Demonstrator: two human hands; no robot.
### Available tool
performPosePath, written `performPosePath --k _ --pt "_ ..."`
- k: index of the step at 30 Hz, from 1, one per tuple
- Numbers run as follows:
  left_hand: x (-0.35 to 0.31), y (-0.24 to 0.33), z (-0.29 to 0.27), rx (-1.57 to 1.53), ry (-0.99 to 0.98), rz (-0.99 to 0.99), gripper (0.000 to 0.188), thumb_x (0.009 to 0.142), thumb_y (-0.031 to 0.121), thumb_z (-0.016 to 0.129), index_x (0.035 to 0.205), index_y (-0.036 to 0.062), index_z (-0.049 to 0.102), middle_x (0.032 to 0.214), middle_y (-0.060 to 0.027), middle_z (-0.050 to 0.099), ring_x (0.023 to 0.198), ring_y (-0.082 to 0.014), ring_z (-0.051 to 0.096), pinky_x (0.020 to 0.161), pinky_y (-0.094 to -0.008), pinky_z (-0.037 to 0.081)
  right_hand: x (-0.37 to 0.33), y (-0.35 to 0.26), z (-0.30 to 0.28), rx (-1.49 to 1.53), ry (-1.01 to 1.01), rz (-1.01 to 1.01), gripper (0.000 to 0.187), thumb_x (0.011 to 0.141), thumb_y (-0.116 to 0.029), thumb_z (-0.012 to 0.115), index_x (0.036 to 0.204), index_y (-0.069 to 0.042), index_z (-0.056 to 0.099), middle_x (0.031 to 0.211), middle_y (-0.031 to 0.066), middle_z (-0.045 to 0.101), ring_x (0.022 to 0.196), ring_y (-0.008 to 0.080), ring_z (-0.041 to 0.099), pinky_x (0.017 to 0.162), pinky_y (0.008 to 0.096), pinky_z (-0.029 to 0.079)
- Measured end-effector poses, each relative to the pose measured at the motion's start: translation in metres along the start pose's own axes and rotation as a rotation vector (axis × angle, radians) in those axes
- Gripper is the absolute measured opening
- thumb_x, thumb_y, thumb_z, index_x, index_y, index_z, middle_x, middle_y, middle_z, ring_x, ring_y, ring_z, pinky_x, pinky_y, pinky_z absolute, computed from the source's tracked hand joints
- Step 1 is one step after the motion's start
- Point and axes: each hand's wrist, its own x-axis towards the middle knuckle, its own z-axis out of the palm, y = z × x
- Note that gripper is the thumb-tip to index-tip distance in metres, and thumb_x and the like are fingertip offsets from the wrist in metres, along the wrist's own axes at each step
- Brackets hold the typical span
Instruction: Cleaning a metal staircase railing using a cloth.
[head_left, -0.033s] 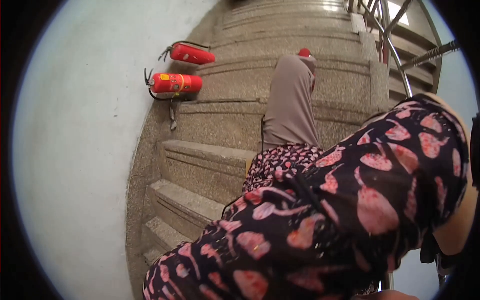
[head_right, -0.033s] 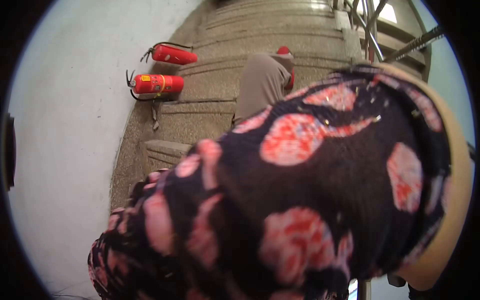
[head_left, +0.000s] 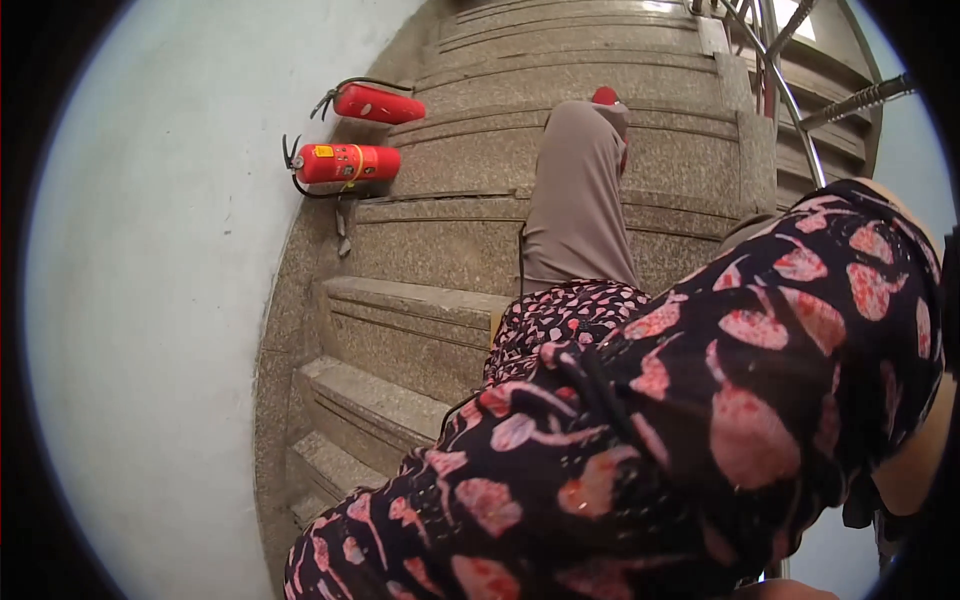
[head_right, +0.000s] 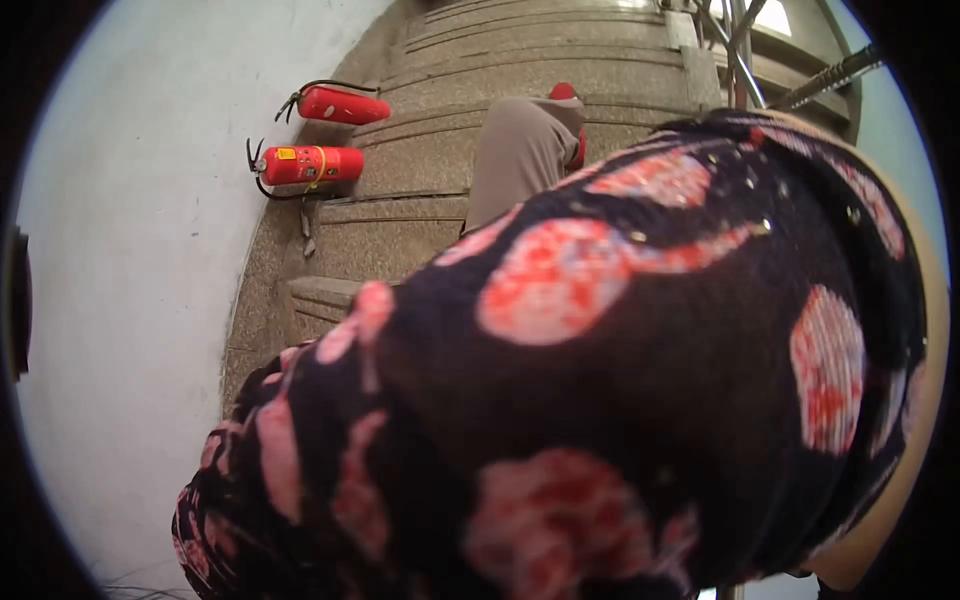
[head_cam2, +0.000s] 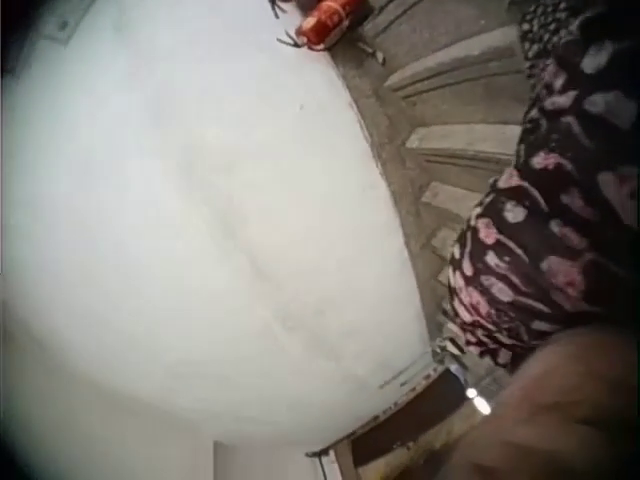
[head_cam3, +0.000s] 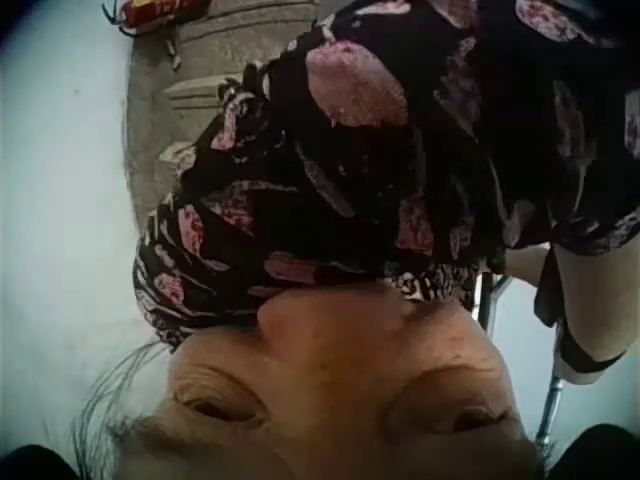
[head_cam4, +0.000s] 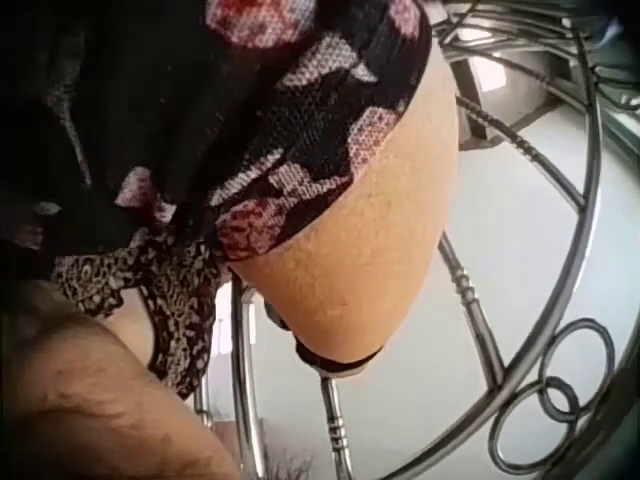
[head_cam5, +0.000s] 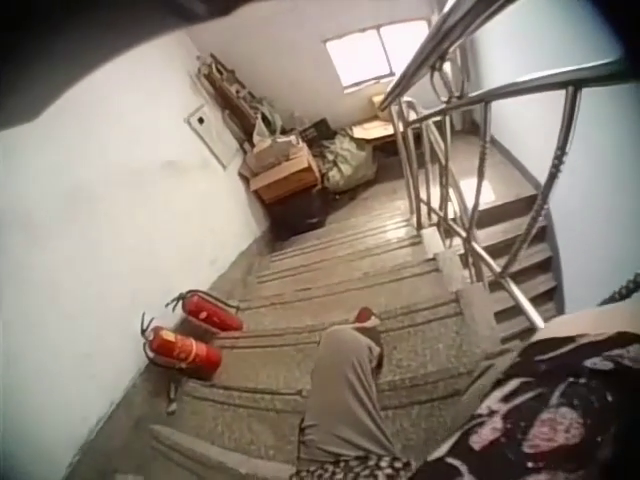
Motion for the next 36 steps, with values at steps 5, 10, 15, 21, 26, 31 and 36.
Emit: performPosePath --k 5,10,15,21,26,31,36 --pt "0.012 0.021 -0.037 -0.098 -0.051 0.188 0.015 0.075 0.021 0.06 0.084 0.0106 0.067 0.086 -0.0069 0.064 0.069 -0.0275 0.063 0.062 -0.0408 0.051 0.02 -0.019 -0.051 -0.116 0.12 -0.096 0.019 0.093 -0.012 0.053 0.108 -0.003 0.059 0.1 0.0046 0.06 0.092 0.012 0.059 0.08 0.0298 0.048" --pt "0.033 0.05 -0.092 -0.149 -0.058 0.454 0.012 0.074 0.019 0.062 0.083 0.0106 0.066 0.091 -0.0069 0.064 0.069 -0.0258 0.063 0.058 -0.0378 0.051 0.052 -0.075 -0.106 -0.227 0.243 -0.287 0.018 0.094 -0.01 0.05 0.108 -0.003 0.059 0.1 0.0045 0.06 0.091 0.0118 0.059 0.08 0.0297 0.048" --pt "0.045 0.042 -0.151 -0.085 -0.094 0.622 0.011 0.072 0.016 0.064 0.081 0.0105 0.064 0.096 -0.007 0.063 0.068 -0.0241 0.062 0.055 -0.0348 0.051 0.075 -0.106 -0.111 -0.207 0.321 -0.429 0.017 0.095 -0.009 0.048 0.107 -0.004 0.059 0.099 0.0045 0.059 0.091 0.0116 0.06 0.08 0.0296 0.048" --pt "0.037 -0.01 -0.155 -0.365 0.785 0.819 0.01 0.073 0.006 0.06 0.083 0.0072 0.061 0.086 -0.0088 0.058 0.066 -0.0243 0.061 0.053 -0.0349 0.051 0.082 -0.214 -0.01 0.058 0.233 -0.561 0.026 0.098 -0.01 0.045 0.118 0.002 0.054 0.107 0.008 0.06 0.099 0.0176 0.06 0.087 0.0325 0.048" --pt "0.052 -0.021 -0.175 -0.409 1.063 0.608 0.012 0.078 0.001 0.06 0.089 0.0073 0.061 0.087 -0.0102 0.056 0.065 -0.0241 0.06 0.053 -0.0331 0.049 0.117 -0.212 0.001 -0.352 0.34 -0.673 0.02 0.095 -0.01 0.054 0.111 0.001 0.057 0.104 0.0069 0.062 0.093 0.0151 0.059 0.082 0.0281 0.048" --pt "0.075 -0.047 -0.178 -0.55 1.118 0.336 0.014 0.084 -0.006 0.055 0.092 0.0045 0.061 0.09 -0.0108 0.055 0.065 -0.0211 0.059 0.054 -0.0288 0.046 0.126 -0.203 0.027 -0.336 0.443 -0.586 0.031 0.09 -0.01 0.059 0.119 0.002 0.056 0.11 0.0081 0.063 0.097 0.0159 0.06 0.085 0.0298 0.05" --pt "0.089 -0.074 -0.152 -0.458 1.042 0.318 0.013 0.083 -0.003 0.061 0.093 0.005 0.06 0.091 -0.0101 0.055 0.063 -0.0202 0.056 0.054 -0.028 0.046 0.127 -0.175 0.02 -0.447 0.457 -0.639 0.037 0.09 -0.01 0.062 0.124 0.004 0.053 0.115 0.0116 0.061 0.101 0.0167 0.06 0.086 0.0294 0.051"
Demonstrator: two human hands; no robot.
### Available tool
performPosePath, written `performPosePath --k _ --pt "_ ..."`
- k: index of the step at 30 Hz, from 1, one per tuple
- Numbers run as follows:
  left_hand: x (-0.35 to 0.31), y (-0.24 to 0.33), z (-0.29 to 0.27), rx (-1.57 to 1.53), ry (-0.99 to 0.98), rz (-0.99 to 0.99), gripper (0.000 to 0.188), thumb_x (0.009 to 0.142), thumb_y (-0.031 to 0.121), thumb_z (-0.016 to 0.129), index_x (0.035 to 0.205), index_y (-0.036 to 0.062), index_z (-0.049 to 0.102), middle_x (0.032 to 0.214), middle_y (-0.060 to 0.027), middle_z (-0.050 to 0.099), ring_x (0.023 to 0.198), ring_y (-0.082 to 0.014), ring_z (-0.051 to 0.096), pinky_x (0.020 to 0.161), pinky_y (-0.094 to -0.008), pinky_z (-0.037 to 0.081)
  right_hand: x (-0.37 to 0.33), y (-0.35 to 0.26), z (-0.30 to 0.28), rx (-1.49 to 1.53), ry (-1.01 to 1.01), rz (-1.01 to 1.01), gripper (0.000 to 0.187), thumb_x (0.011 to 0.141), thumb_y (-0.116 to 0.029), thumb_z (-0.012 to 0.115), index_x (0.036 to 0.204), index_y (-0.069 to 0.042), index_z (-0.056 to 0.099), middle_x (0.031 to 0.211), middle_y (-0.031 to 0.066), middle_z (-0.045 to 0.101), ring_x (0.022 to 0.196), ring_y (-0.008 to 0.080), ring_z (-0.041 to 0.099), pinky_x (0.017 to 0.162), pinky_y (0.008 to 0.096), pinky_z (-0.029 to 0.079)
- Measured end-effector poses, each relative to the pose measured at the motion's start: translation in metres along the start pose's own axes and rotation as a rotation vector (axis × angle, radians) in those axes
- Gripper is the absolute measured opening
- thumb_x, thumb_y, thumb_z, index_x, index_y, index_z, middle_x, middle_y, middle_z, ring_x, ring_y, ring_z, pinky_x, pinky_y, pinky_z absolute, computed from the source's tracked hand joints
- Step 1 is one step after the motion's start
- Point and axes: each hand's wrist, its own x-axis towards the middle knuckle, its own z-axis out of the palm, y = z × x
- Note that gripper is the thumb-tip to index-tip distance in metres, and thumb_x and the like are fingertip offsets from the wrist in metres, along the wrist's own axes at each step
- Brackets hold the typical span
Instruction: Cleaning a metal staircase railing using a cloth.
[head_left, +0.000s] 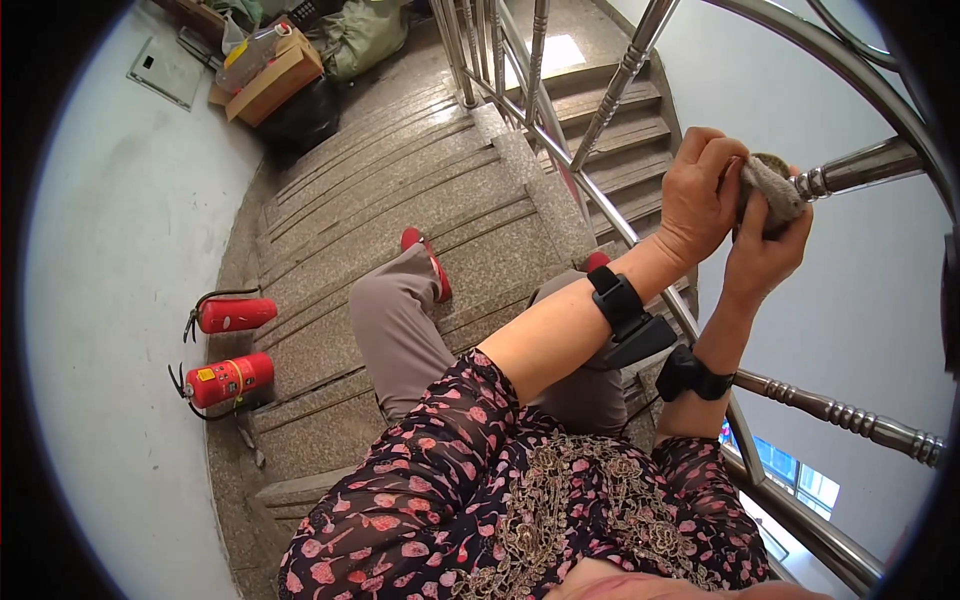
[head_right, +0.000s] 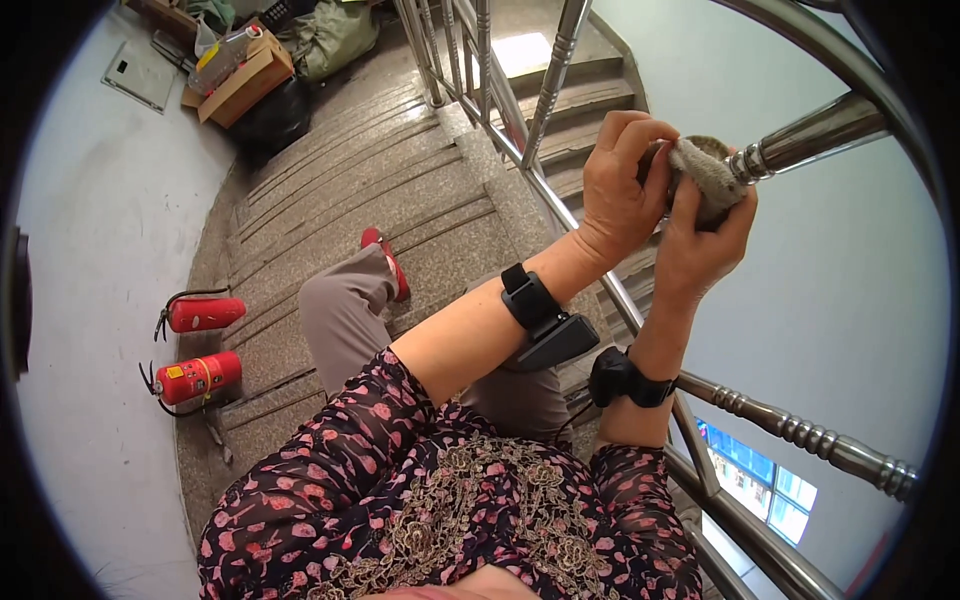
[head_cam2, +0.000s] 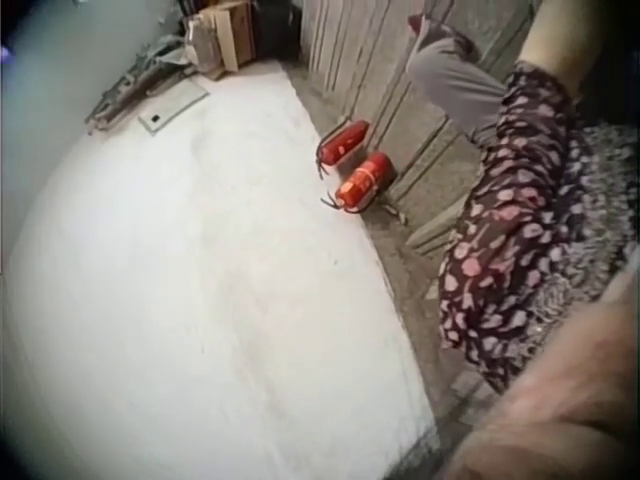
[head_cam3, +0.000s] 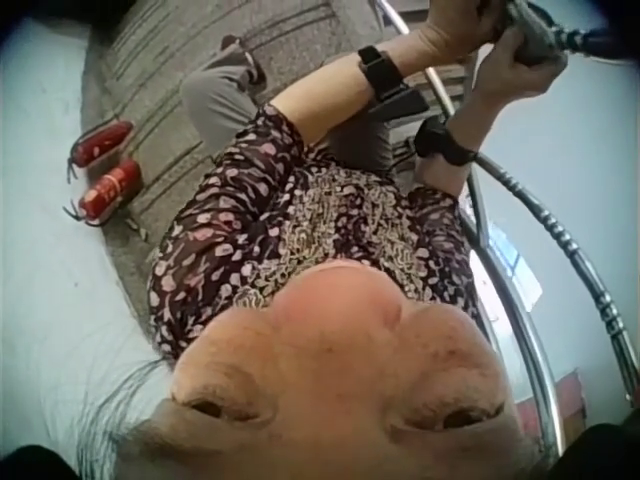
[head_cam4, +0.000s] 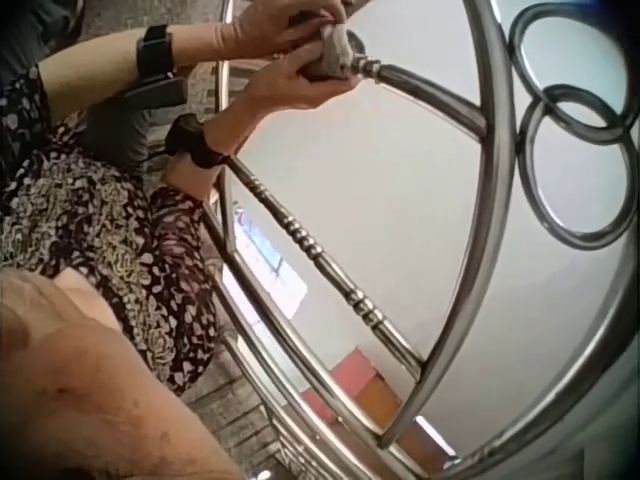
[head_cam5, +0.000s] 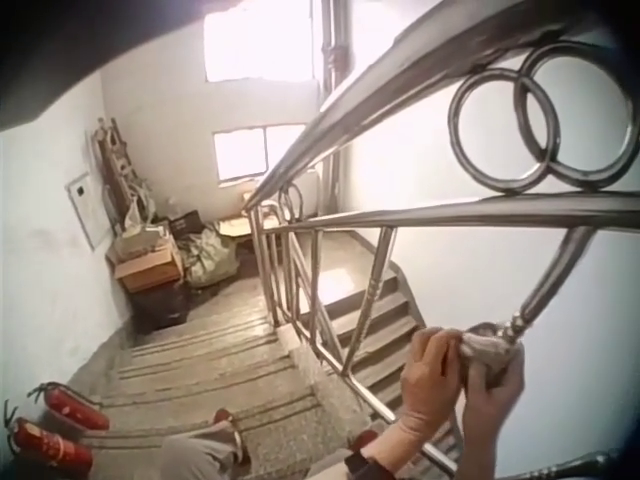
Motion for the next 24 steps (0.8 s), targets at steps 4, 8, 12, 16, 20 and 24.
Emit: performPosePath --k 4,8,12,16,20,24 --pt "-0.002 -0.013 -0.003 0.101 0.013 0.004 0.012 0.082 0.002 0.065 0.092 0.0059 0.06 0.088 -0.0093 0.055 0.065 -0.0204 0.058 0.053 -0.0287 0.046 -0.007 0.008 0.003 0.067 -0.028 -0.029 0.04 0.09 -0.013 0.065 0.124 0.004 0.052 0.116 0.0124 0.061 0.102 0.0168 0.06 0.086 0.0293 0.051" --pt "-0.012 -0.013 -0.006 0.088 -0.095 -0.152 0.011 0.083 0.005 0.066 0.089 0.0055 0.058 0.081 -0.0084 0.057 0.06 -0.0206 0.057 0.053 -0.0302 0.047 -0.016 0.014 0.004 0.095 -0.027 -0.009 0.039 0.091 -0.013 0.064 0.124 0.004 0.052 0.115 0.0121 0.061 0.103 0.0175 0.06 0.088 0.0304 0.05" --pt "-0.016 -0.018 -0.011 -0.015 -0.157 -0.214 0.008 0.087 0.009 0.061 0.091 0.0034 0.058 0.081 -0.0115 0.06 0.055 -0.024 0.056 0.054 -0.0313 0.047 -0.03 0.032 -0.002 0.036 -0.119 0.032 0.032 0.094 -0.016 0.059 0.12 0.003 0.056 0.111 0.0108 0.064 0.101 0.0172 0.06 0.088 0.0304 0.047" --pt "-0.016 -0.012 -0.017 -0.009 -0.243 -0.211 0.012 0.09 0.013 0.057 0.094 0.0023 0.059 0.083 -0.0133 0.061 0.062 -0.027 0.059 0.059 -0.0332 0.048 -0.036 0.057 -0.026 -0.063 -0.276 0.116 0.029 0.096 -0.017 0.056 0.118 0.003 0.058 0.109 0.0093 0.065 0.099 0.0151 0.06 0.086 0.028 0.046" --pt "-0.025 0.006 -0.016 -0.044 -0.379 -0.108 0.023 0.09 0.02 0.056 0.107 0.0036 0.056 0.09 -0.0142 0.058 0.078 -0.0303 0.059 0.069 -0.0362 0.048 -0.04 0.059 -0.038 -0.009 -0.345 0.211 0.028 0.096 -0.014 0.054 0.117 0.003 0.059 0.107 0.0075 0.066 0.099 0.0126 0.059 0.085 0.0267 0.046" --pt "-0.027 0.004 -0.015 0.0 -0.409 -0.072 0.036 0.088 0.025 0.059 0.117 0.0047 0.051 0.095 -0.0151 0.055 0.082 -0.0315 0.058 0.071 -0.0372 0.049 -0.035 0.04 -0.046 -0.057 -0.228 0.218 0.028 0.095 -0.01 0.055 0.119 0.002 0.059 0.111 0.0082 0.065 0.101 0.0129 0.059 0.088 0.0276 0.047"
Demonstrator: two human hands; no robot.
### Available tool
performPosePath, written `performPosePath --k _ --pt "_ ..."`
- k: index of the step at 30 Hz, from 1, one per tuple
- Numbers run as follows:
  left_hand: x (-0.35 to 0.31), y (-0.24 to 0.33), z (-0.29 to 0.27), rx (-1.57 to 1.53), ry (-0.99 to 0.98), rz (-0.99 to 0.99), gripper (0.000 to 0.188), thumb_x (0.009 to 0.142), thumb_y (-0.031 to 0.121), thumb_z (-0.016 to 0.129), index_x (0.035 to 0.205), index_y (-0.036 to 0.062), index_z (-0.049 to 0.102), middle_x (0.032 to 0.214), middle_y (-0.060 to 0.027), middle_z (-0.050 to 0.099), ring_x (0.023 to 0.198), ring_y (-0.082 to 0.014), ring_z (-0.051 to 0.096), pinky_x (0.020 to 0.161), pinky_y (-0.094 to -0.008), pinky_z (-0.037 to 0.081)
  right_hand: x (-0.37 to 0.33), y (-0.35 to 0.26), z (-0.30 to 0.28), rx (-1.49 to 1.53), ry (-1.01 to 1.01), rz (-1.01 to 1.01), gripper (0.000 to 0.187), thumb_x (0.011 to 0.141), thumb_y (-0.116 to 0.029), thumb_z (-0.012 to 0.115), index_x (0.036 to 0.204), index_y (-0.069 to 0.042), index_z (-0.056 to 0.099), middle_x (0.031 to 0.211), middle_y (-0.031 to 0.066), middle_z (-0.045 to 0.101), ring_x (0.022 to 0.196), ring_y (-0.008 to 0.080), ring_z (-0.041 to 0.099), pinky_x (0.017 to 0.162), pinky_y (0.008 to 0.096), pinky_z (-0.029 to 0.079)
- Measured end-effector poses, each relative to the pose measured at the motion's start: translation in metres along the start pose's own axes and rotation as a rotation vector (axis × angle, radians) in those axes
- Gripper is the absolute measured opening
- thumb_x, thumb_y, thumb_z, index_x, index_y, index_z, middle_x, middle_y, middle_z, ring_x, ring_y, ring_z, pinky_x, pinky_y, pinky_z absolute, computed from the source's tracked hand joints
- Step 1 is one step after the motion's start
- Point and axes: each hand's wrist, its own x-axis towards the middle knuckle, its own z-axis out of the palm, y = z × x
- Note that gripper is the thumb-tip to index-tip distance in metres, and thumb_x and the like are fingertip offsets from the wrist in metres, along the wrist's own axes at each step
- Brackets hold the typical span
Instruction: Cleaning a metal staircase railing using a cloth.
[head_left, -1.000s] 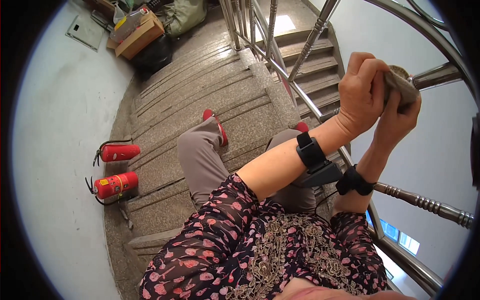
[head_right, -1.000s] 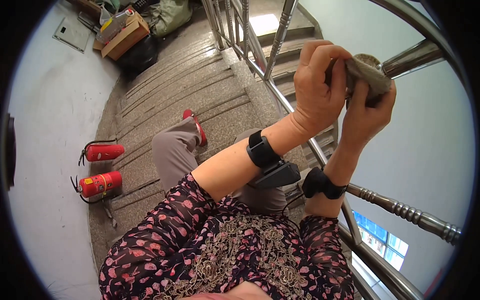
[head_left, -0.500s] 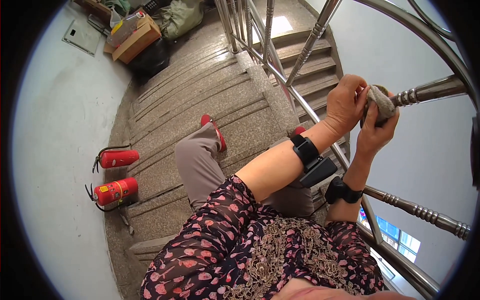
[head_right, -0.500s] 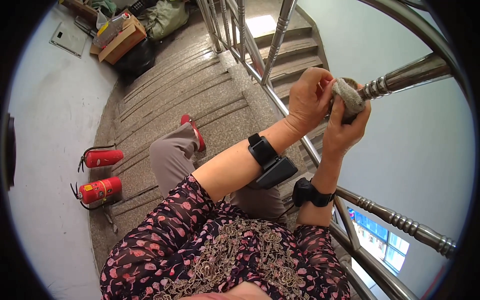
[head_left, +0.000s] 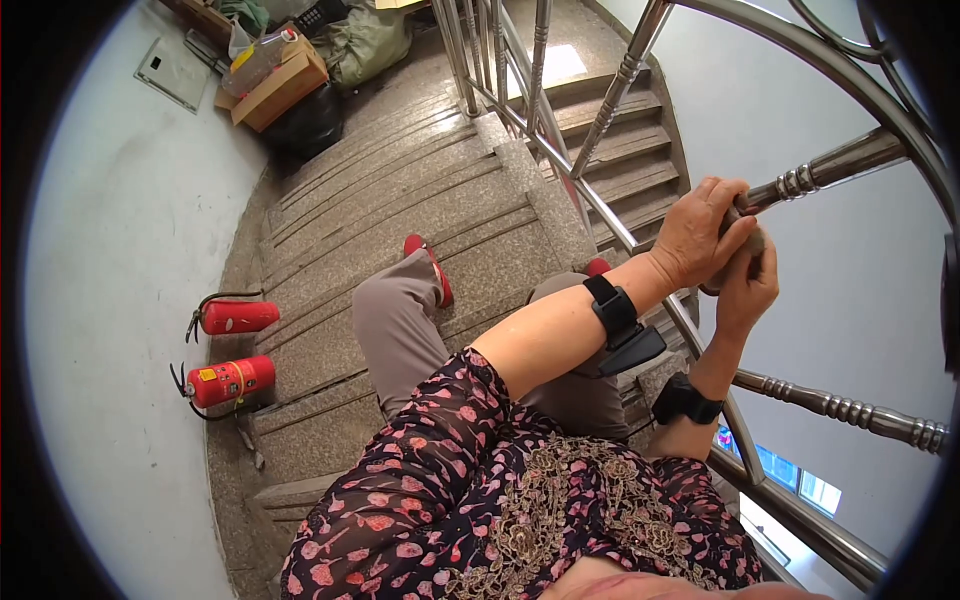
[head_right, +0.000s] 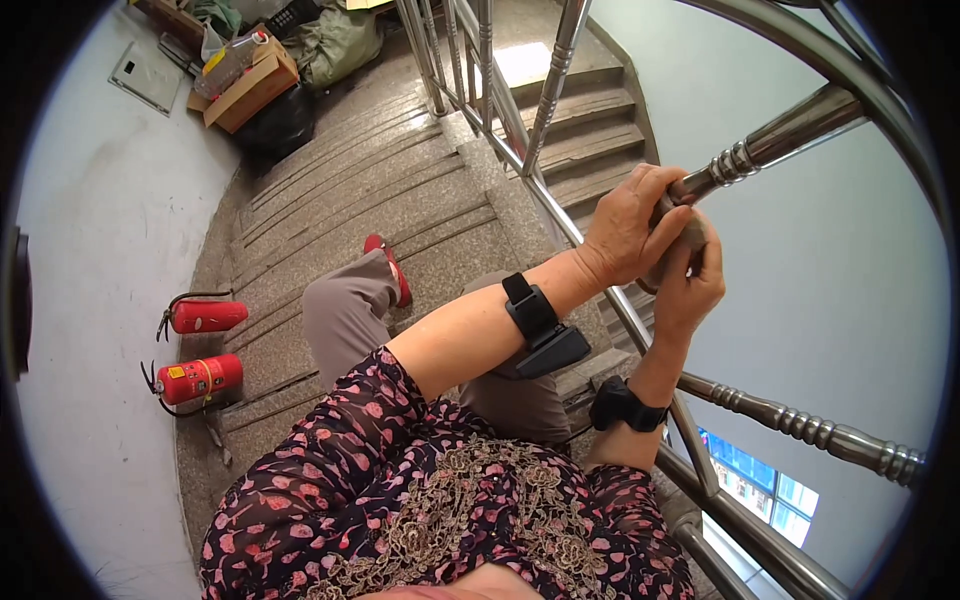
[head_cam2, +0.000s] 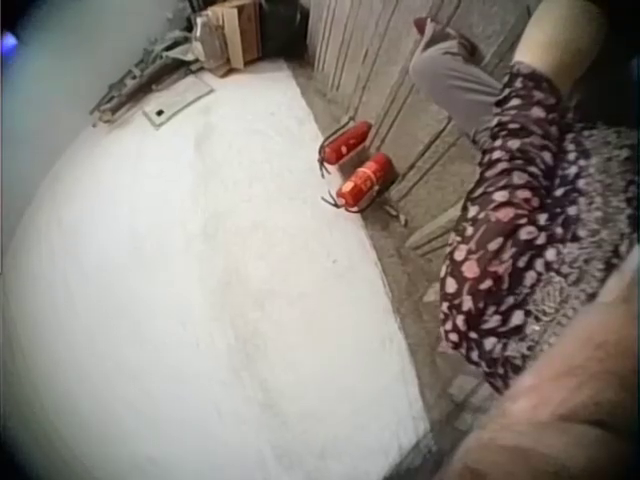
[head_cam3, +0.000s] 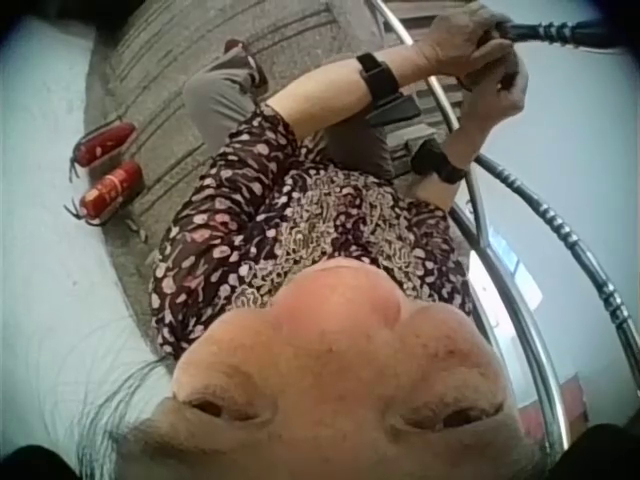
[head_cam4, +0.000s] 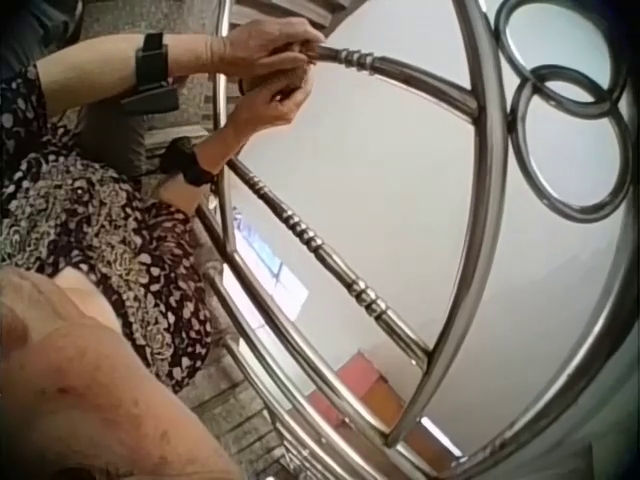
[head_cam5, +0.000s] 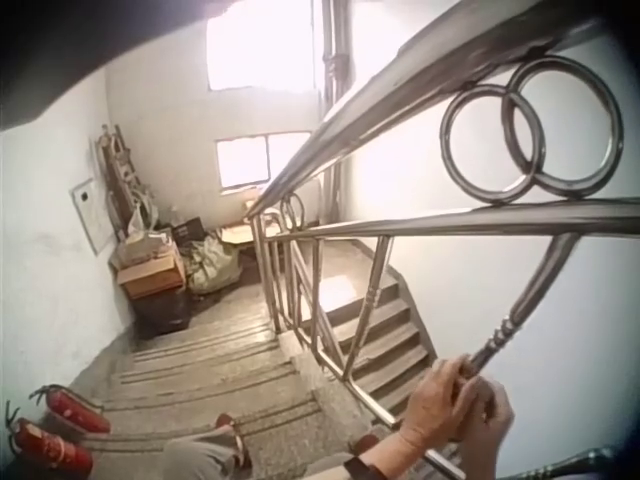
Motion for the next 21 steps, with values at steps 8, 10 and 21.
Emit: performPosePath --k 8,10,21 --pt "0.001 0.007 0.001 -0.067 0.148 0.015 0.051 0.083 0.018 0.064 0.128 0.0048 0.043 0.1 -0.0177 0.055 0.088 -0.0361 0.057 0.072 -0.0396 0.049 0.04 -0.079 -0.005 0.2 0.427 -0.379 0.032 0.095 -0.008 0.054 0.124 0.006 0.053 0.122 0.0114 0.06 0.105 0.0188 0.06 0.089 0.0306 0.05" --pt "0.001 -0.001 0.004 0.014 0.125 0.123 0.051 0.084 0.018 0.063 0.129 0.0044 0.043 0.102 -0.0182 0.056 0.09 -0.0369 0.057 0.075 -0.0403 0.049 0.053 -0.097 -0.008 0.249 0.446 -0.414 0.036 0.094 -0.012 0.056 0.126 0.006 0.05 0.121 0.0135 0.06 0.103 0.0195 0.061 0.085 0.0302 0.052" --pt "0.003 -0.002 0.005 0.016 0.195 0.224 0.054 0.078 0.013 0.066 0.127 0.0037 0.047 0.12 -0.0217 0.055 0.101 -0.0393 0.057 0.087 -0.0398 0.048 0.058 -0.081 0.016 0.095 0.287 -0.312 0.033 0.094 -0.02 0.06 0.116 0.004 0.055 0.104 0.0081 0.063 0.092 0.0153 0.061 0.081 0.0295 0.05"
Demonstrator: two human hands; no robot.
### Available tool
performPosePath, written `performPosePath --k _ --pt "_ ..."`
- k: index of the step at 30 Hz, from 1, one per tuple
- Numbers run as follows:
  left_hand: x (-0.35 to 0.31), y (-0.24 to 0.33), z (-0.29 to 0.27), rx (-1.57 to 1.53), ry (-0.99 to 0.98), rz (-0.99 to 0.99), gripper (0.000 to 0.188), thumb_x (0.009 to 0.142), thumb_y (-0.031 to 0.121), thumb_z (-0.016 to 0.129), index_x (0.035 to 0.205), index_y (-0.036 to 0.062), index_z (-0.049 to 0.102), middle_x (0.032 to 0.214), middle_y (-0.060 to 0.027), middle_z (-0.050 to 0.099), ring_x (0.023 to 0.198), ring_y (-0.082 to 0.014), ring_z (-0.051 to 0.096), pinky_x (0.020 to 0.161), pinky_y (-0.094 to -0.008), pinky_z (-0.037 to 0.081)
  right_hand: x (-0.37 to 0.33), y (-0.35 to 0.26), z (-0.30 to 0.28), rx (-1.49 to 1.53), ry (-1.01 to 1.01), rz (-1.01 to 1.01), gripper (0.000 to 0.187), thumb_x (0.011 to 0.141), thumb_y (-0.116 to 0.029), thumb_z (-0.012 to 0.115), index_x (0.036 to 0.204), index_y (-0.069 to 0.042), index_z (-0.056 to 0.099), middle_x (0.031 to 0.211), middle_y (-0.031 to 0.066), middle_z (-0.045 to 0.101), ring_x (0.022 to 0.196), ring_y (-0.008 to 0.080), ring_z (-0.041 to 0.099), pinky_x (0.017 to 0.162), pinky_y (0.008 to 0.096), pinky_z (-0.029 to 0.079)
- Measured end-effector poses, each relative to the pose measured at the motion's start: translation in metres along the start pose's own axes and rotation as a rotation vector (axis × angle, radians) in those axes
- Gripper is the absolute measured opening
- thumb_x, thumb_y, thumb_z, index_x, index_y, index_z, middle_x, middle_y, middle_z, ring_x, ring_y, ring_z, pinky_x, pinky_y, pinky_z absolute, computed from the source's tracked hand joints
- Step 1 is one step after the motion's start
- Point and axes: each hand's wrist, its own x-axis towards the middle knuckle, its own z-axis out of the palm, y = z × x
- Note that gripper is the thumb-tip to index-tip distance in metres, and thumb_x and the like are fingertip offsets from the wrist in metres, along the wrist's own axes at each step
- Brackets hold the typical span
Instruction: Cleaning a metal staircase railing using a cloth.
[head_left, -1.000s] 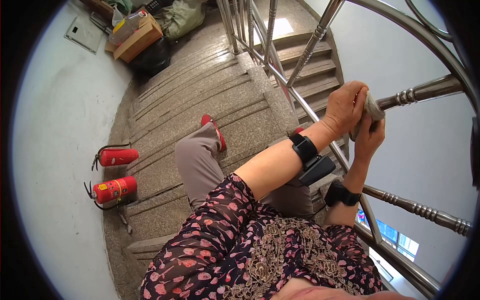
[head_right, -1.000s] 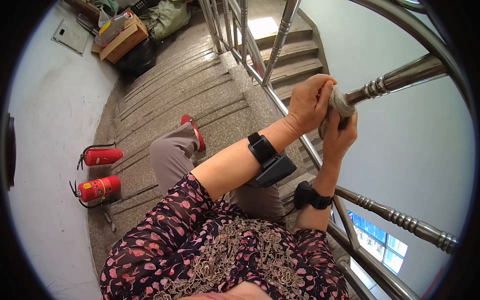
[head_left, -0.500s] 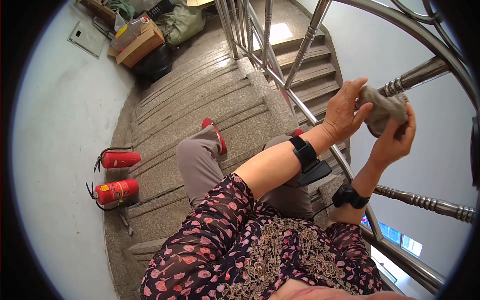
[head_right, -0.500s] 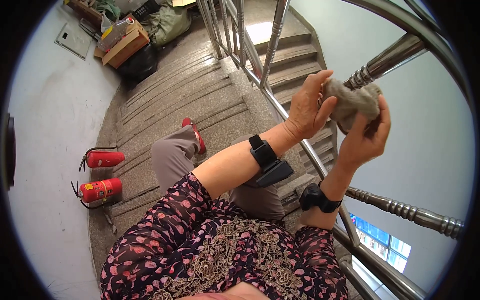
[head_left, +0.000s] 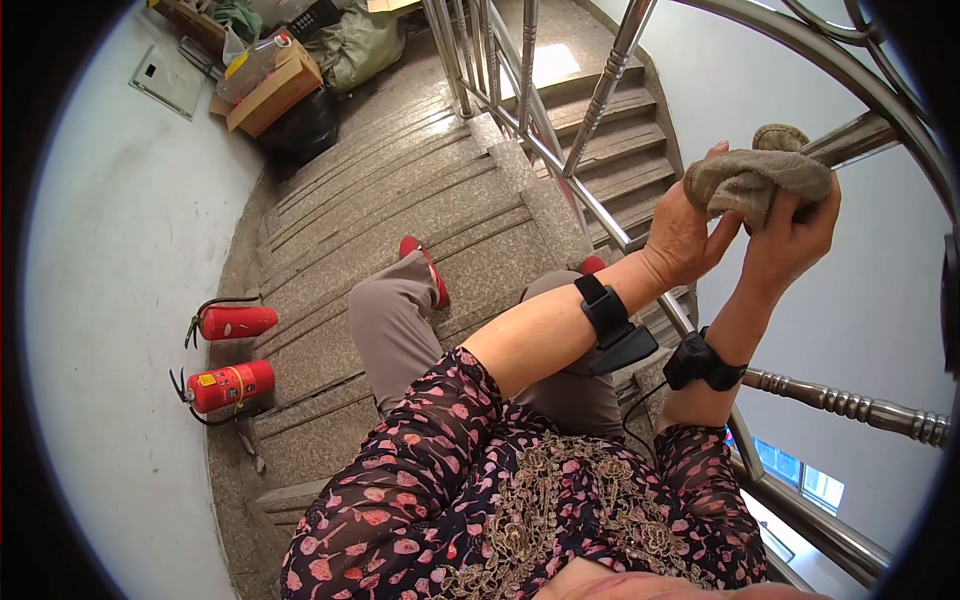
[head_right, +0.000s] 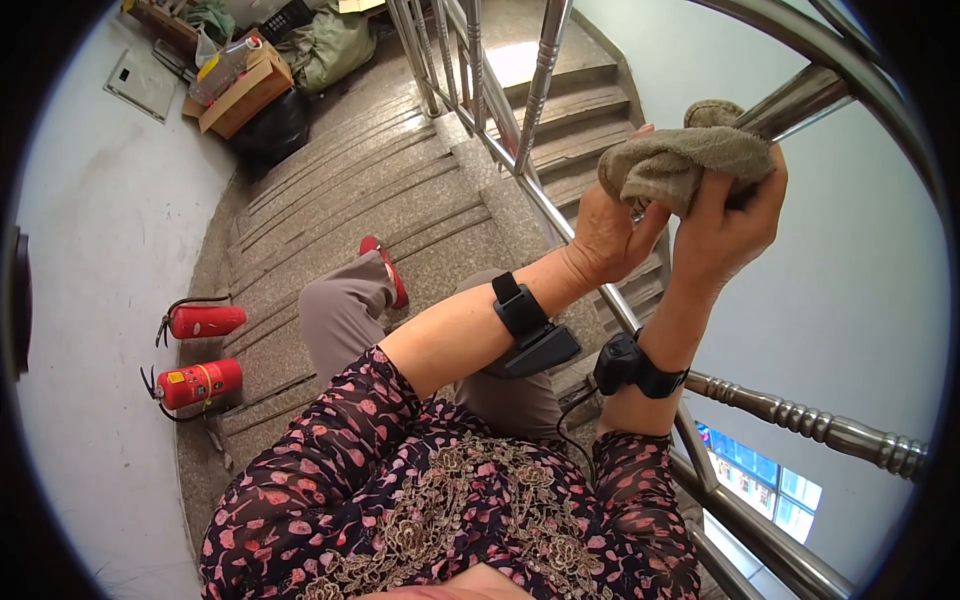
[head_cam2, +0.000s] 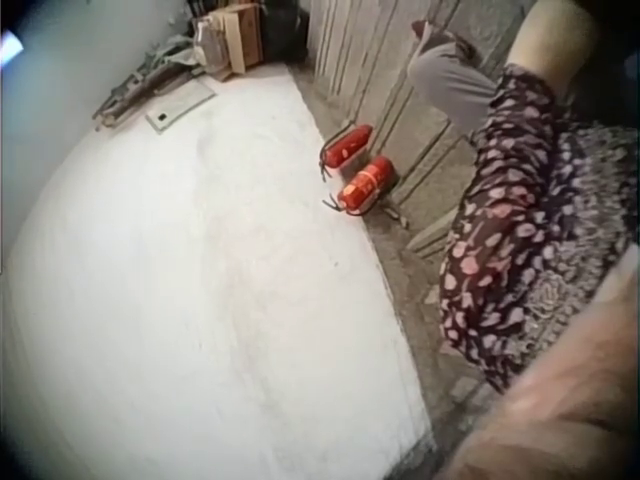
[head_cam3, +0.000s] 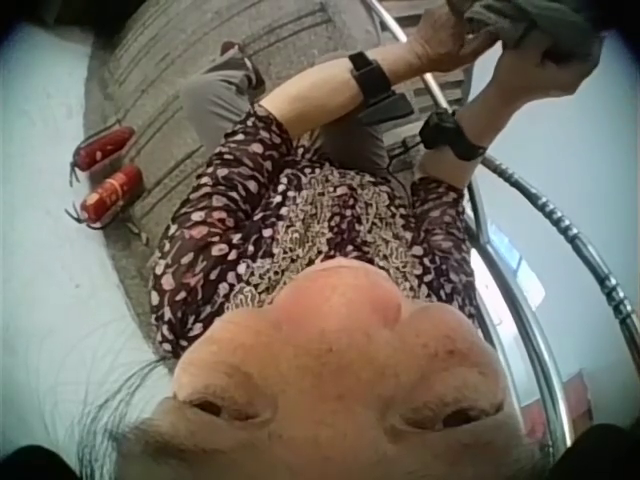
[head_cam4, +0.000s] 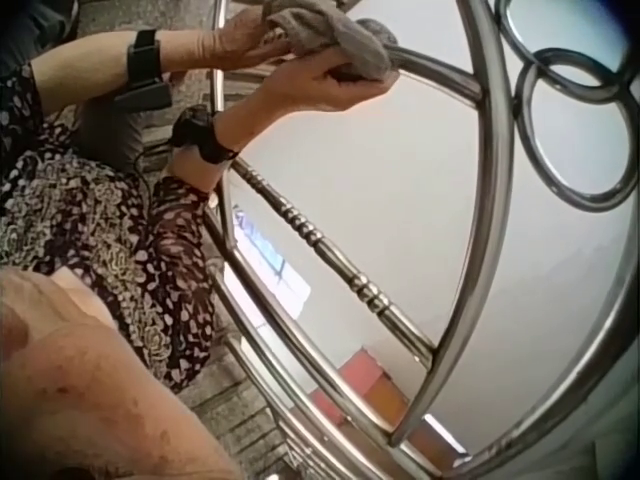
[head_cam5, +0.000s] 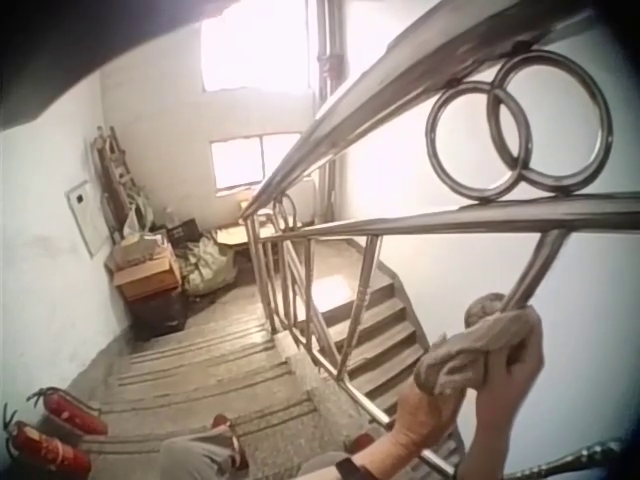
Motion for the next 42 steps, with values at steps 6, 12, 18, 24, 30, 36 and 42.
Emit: performPosePath --k 6,12,18,24,30,36,42 --pt "0.005 0.005 -0.006 -0.106 -0.077 0.017 0.051 0.08 0.016 0.063 0.127 0.0029 0.05 0.129 -0.0203 0.051 0.125 -0.0398 0.045 0.104 -0.0467 0.037 -0.003 0.015 -0.007 0.062 -0.08 0.015 0.031 0.096 -0.02 0.058 0.115 0.003 0.057 0.106 0.0086 0.064 0.096 0.0163 0.061 0.083 0.0301 0.049" --pt "0.007 -0.001 -0.009 0.124 -0.173 0.163 0.062 0.074 0.03 0.068 0.129 0.0068 0.05 0.135 -0.0166 0.046 0.121 -0.033 0.046 0.101 -0.0434 0.037 -0.017 0.044 -0.014 0.198 -0.213 0.124 0.033 0.098 -0.02 0.052 0.122 0.002 0.057 0.115 0.0106 0.063 0.106 0.0188 0.06 0.091 0.0308 0.048" --pt "0.004 0.001 -0.009 -0.027 -0.109 0.035 0.029 0.084 0.024 0.06 0.109 0.0096 0.063 0.119 -0.0139 0.058 0.114 -0.0319 0.05 0.096 -0.0425 0.041 -0.042 0.062 -0.016 0.236 -0.327 0.286 0.033 0.1 -0.021 0.048 0.122 0.001 0.059 0.112 0.0079 0.064 0.101 0.0136 0.06 0.087 0.0275 0.048" --pt "0.005 0.006 -0.002 -0.055 0.019 -0.313 0.02 0.092 0.019 0.048 0.093 0.0055 0.062 0.1 -0.0172 0.061 0.091 -0.0359 0.058 0.079 -0.0434 0.046 -0.055 0.08 -0.022 0.203 -0.352 0.402 0.025 0.098 -0.02 0.054 0.111 0.0 0.061 0.098 0.0014 0.064 0.088 0.0065 0.057 0.074 0.0213 0.046" --pt "0.0 -0.008 0.002 -0.099 -0.072 -0.656 0.021 0.094 0.016 0.044 0.093 -0.001 0.055 0.076 -0.019 0.059 0.075 -0.0343 0.059 0.071 -0.0391 0.045 -0.07 0.089 -0.028 0.33 -0.414 0.539 0.034 0.092 -0.018 0.063 0.12 0.0 0.056 0.098 0.0014 0.062 0.088 0.0067 0.056 0.078 0.0212 0.044" --pt "-0.006 -0.027 0.005 -0.038 0.033 -0.73 0.025 0.091 0.02 0.046 0.088 -0.0012 0.059 0.084 -0.0253 0.062 0.083 -0.0448 0.057 0.072 -0.0486 0.044 -0.078 0.095 -0.042 0.945 -0.293 0.818 0.04 0.09 -0.001 0.058 0.129 0.004 0.048 0.115 0.009 0.06 0.104 0.015 0.058 0.095 0.0276 0.045" --pt "-0.01 -0.05 -0.002 0.084 -0.037 -0.938 0.032 0.087 0.024 0.049 0.08 -0.0023 0.066 0.084 -0.028 0.063 0.084 -0.0451 0.06 0.075 -0.0482 0.046 -0.086 0.12 -0.046 0.626 -0.196 0.755 0.037 0.089 0.004 0.055 0.126 0.005 0.05 0.112 0.0098 0.061 0.097 0.0131 0.06 0.088 0.0261 0.049"
